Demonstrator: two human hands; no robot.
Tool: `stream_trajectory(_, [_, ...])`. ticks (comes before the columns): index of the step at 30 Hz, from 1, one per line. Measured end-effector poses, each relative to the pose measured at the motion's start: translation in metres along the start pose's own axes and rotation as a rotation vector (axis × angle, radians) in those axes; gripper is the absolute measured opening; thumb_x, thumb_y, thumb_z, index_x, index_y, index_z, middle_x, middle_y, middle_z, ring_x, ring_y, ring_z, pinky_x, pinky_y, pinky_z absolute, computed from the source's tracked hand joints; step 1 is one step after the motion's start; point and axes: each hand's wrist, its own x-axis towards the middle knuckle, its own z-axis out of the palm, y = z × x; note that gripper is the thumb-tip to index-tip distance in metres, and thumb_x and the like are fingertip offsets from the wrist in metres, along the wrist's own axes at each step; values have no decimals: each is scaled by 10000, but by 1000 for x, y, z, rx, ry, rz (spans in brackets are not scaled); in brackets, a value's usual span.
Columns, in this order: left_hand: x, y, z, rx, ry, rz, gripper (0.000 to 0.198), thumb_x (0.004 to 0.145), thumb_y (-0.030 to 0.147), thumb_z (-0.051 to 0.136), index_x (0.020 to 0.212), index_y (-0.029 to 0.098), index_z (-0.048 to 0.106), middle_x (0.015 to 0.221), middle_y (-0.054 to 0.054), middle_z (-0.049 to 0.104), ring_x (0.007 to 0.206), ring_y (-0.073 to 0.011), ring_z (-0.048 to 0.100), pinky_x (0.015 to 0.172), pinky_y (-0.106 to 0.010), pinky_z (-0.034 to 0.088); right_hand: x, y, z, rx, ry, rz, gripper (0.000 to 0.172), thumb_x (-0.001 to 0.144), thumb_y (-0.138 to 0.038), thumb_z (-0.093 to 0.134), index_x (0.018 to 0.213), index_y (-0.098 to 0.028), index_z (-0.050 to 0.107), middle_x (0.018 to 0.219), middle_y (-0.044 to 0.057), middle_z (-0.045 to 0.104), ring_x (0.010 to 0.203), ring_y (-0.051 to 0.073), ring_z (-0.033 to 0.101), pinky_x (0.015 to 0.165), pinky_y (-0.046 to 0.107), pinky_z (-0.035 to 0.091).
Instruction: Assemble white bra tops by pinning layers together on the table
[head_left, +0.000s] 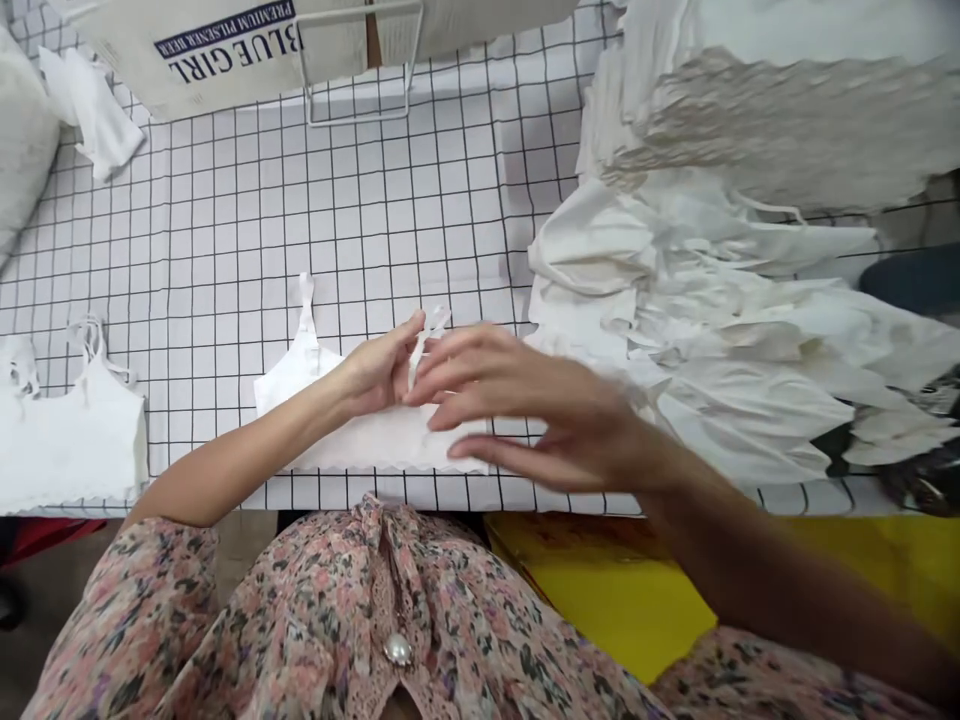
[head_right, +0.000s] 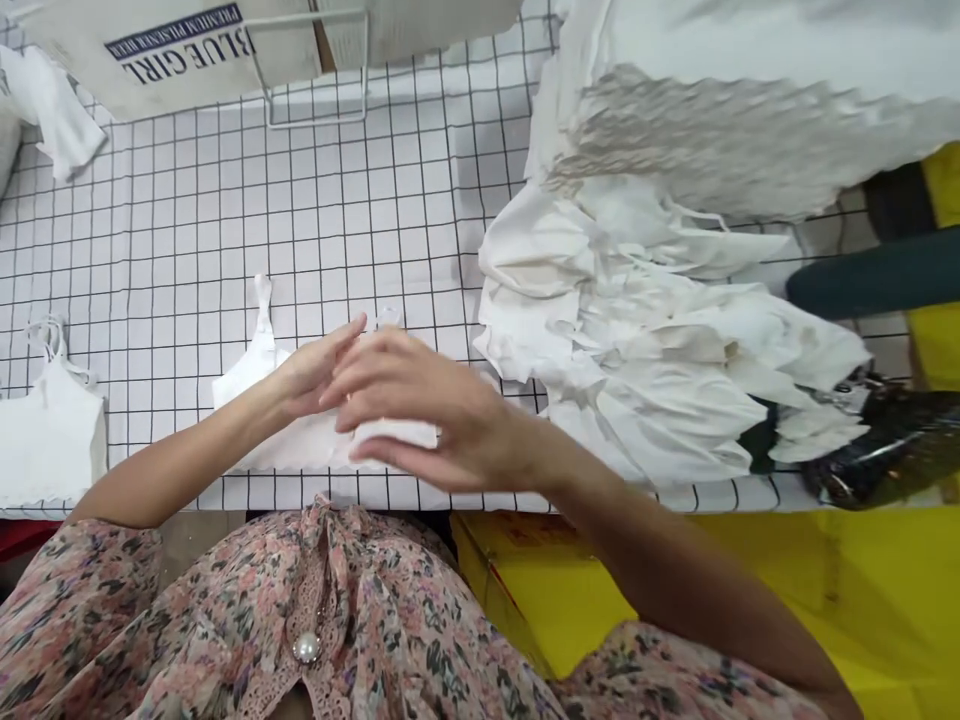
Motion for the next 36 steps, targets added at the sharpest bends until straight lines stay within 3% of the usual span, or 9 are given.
stream_trajectory(2, [-10, -10, 7, -270, -32, -119, 573, 1072, 708, 540, 1088, 167, 727, 1052, -192, 837, 1079, -331, 830, 1024, -544, 680, -29, 3, 10, -43, 62, 127, 113, 1061, -347, 718, 1128, -299, 795, 1166, 29, 846, 1137, 228, 771, 1069, 476, 609])
stream_trajectory(6, [-26, -20, 20, -588, -27, -236, 349, 1101, 470, 591, 1115, 154, 738, 1081, -191, 862, 1091, -292, 835, 1090, -488, 654, -67, 20, 19, -112, 435, 410, 153, 1053, -296, 669, 1061, -282, 821, 964, 53, 805, 849, 187, 740, 762, 357, 619])
stream_trajectory(9, [-34, -25, 30, -540, 64, -224, 291, 1117, 387, 568, 1101, 154, 741, 1001, -158, 851, 980, -234, 828, 1024, -423, 666, -73, 29, 24, -94, 423, 537, 202, 1015, -388, 685, 988, -243, 824, 943, 75, 784, 759, 175, 709, 673, 335, 614])
stream_trajectory(17, [-47, -39, 48, 462, 92, 101, 327, 1084, 341, 505, 799, 193, 567, 951, -85, 722, 716, -130, 654, 741, -319, 584, -39, 56, 26, 185, 257, 932, 604, 929, -750, 761, 734, -184, 684, 627, 41, 647, 501, 131, 609, 512, 297, 534])
stream_trajectory(22, [-55, -45, 46, 1174, 216, 311, 219, 1110, 286, 478, 1030, 174, 648, 967, -104, 670, 675, -159, 573, 585, -322, 474, -17, 66, 22, 271, 123, 985, 476, 797, -546, 968, 675, -169, 704, 617, 12, 623, 423, 86, 539, 425, 268, 485])
stream_trajectory(27, [-79, -35, 50, 1437, 428, 536, 359, 1121, 101, 381, 1425, 186, 553, 1032, -102, 700, 757, -188, 663, 531, -309, 485, -21, 65, 25, 641, 240, 985, 431, 782, -515, 978, 770, -156, 740, 725, 26, 653, 465, 63, 447, 430, 324, 592])
stream_trajectory(30, [-90, -33, 62, 1380, 255, 601, 473, 1073, 22, 371, 1506, 165, 499, 1089, -138, 735, 941, -248, 745, 669, -343, 604, -29, 60, 31, 685, 245, 1015, 549, 834, -678, 896, 841, -143, 774, 827, 90, 733, 495, 99, 535, 409, 321, 566])
stream_trajectory(33, [-94, -36, 66, 1209, 40, 568, 416, 1093, 109, 440, 1487, 175, 554, 1224, -182, 753, 1052, -289, 769, 776, -388, 657, -35, 54, 38, 661, 221, 1021, 466, 779, -574, 964, 805, -149, 773, 899, 89, 771, 543, 77, 552, 437, 254, 536])
stream_trajectory(36, [-88, -37, 55, 1014, -27, 585, 321, 1153, 225, 466, 1439, 201, 612, 1330, -159, 751, 1148, -246, 769, 875, -371, 687, -40, 51, 39, 707, 233, 1024, 381, 733, -477, 983, 840, -165, 794, 874, 47, 763, 538, 50, 477, 458, 232, 532])
